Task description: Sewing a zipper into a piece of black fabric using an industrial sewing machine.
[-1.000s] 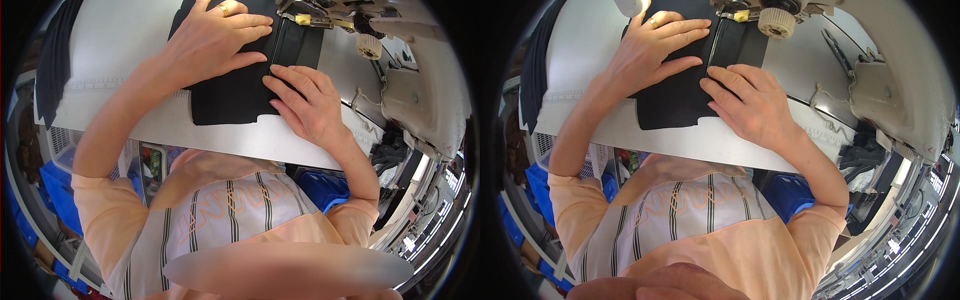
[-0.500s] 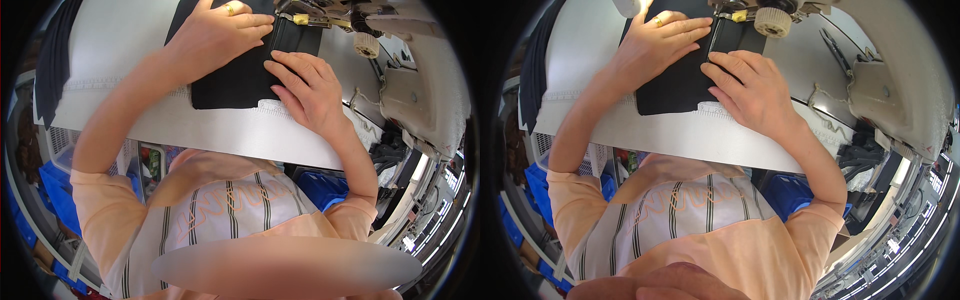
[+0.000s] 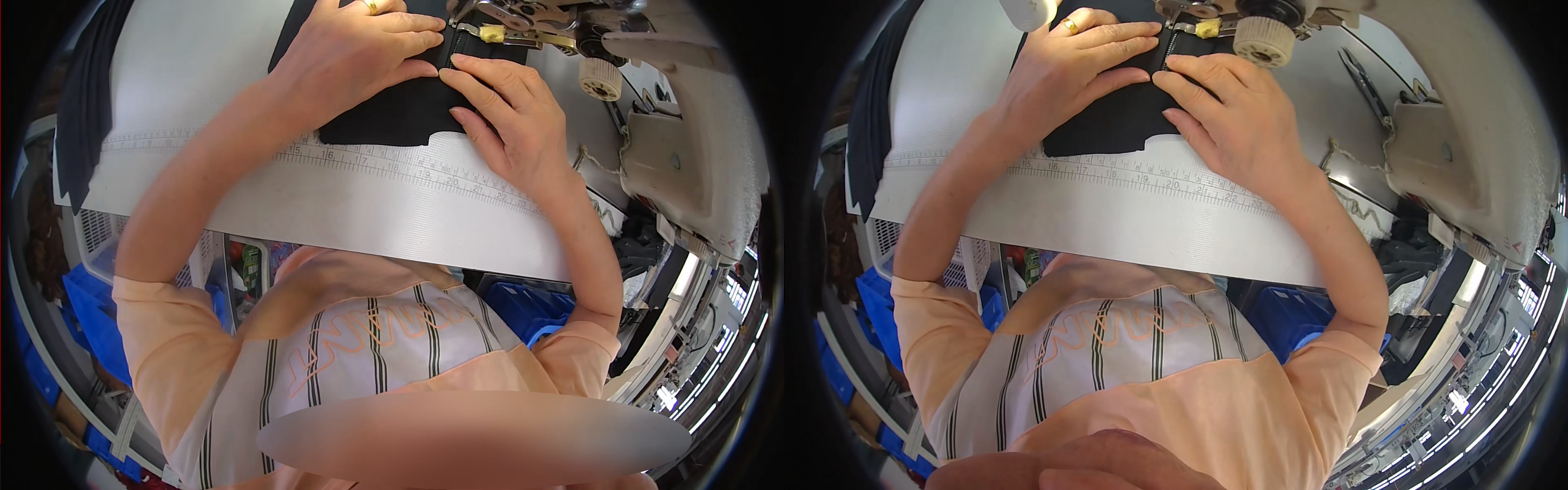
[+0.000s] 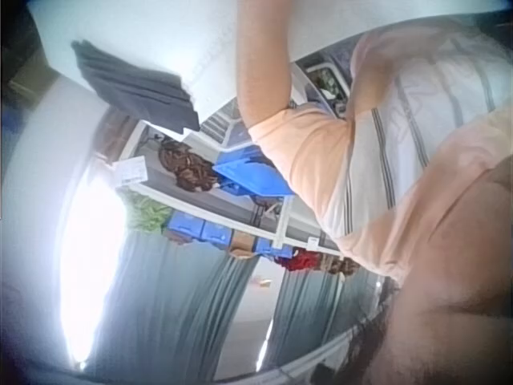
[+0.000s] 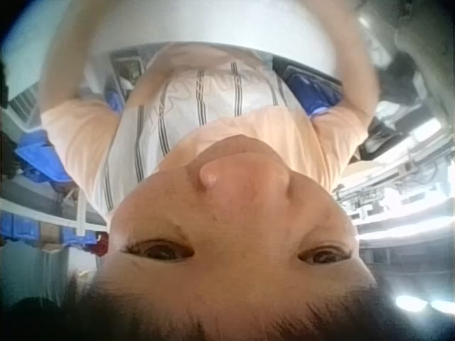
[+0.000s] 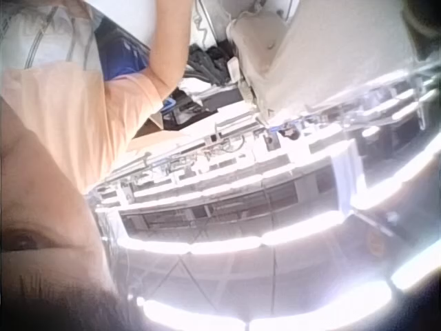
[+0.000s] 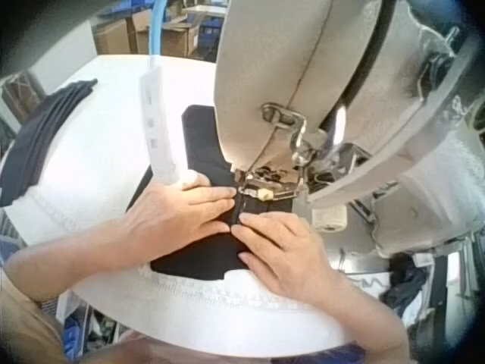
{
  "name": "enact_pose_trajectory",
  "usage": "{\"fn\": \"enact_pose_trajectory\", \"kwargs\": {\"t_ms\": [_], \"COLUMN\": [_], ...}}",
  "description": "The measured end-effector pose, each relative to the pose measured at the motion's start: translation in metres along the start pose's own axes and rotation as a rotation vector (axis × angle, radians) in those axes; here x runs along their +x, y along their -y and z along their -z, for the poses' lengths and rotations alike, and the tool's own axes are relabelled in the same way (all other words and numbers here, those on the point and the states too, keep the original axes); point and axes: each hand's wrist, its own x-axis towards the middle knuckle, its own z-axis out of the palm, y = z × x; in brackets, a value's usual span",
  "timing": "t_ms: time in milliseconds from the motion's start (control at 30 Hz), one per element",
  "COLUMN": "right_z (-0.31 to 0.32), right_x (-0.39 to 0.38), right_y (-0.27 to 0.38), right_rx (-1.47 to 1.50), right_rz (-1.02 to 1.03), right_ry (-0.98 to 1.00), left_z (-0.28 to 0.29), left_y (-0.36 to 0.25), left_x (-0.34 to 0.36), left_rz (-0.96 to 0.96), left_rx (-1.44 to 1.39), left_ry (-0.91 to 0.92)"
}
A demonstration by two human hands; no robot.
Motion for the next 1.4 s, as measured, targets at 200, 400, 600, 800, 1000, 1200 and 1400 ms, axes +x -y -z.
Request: {"fn": "enact_pose_trajectory", "kwargs": {"t_ms": [200,400,600,800,1000,1200,1400], "right_z": [-0.001,-0.005,-0.014,0.012,0.024,0.0,-0.006], "right_x": [0.005,0.004,0.001,0.005,0.014,0.005,0.007], "right_y": [-0.006,-0.011,-0.018,-0.005,-0.026,-0.024,-0.009], "right_rx": [0.01,0.001,-0.026,0.051,1.55,1.052,0.026], "right_rz": [-0.024,-0.035,-0.011,-0.034,-0.922,-0.727,-0.177], "right_ry": [0.001,-0.046,-0.109,-0.127,0.044,-0.101,-0.017], "left_z": [0.002,0.017,0.011,0.007,0.003,0.001,0.007], "left_y": [-0.005,-0.02,-0.012,-0.006,-0.005,-0.005,-0.007], "left_x": [0.0,0.004,0.01,0.015,0.014,0.012,0.01], "left_rz": [0.014,-0.067,-0.027,-0.044,-0.033,-0.06,-0.013], "left_rx": [0.12,0.116,-0.056,-0.031,0.002,0.008,-0.042], "left_ry": [0.031,0.106,0.039,-0.029,-0.008,-0.026,0.011]}}
